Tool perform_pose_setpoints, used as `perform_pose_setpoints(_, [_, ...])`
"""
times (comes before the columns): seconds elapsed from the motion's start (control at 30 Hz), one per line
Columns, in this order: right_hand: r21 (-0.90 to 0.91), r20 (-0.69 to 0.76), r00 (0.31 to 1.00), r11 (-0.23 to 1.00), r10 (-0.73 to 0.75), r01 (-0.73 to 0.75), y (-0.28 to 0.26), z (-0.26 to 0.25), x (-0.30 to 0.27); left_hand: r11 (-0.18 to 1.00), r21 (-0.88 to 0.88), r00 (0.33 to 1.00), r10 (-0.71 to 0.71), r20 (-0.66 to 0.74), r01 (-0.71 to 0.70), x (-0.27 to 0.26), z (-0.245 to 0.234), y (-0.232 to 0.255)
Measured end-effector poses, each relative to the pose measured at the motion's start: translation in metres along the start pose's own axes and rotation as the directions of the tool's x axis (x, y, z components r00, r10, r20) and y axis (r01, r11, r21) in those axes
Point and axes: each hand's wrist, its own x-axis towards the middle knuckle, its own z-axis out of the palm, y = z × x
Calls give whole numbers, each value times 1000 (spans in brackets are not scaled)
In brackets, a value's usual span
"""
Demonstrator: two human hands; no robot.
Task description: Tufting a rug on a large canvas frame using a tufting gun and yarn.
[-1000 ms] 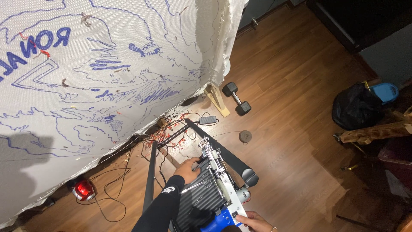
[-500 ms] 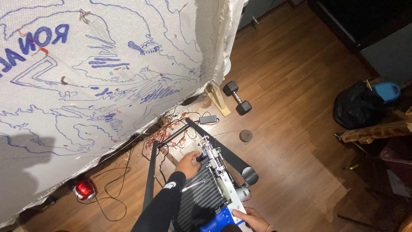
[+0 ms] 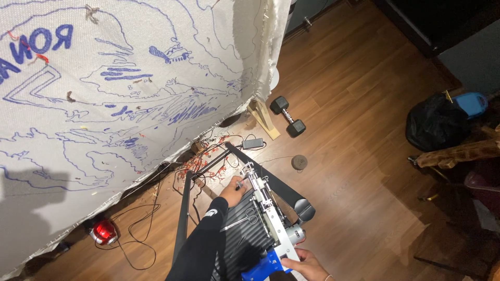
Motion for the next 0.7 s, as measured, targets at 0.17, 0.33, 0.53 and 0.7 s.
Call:
perform_pose_setpoints(0.17, [63,2,999,997,-39,39,-3,21,-3,975,-137,978,156,-136,-174,-14,-10,-12])
perform_pose_setpoints(0.33, [167,83,993,983,-85,70,-9,48,1,986,-157,998,-62,-34,56,-74,-67,26])
perform_pose_setpoints(0.53, [190,150,971,969,-185,156,-120,82,-62,916,40,853,387,-350,-400,-111,-134,43])
perform_pose_setpoints(0.7, [-17,143,849,856,-509,517,-226,104,-123,985,171,778,98,-620,13,-80,-166,31])
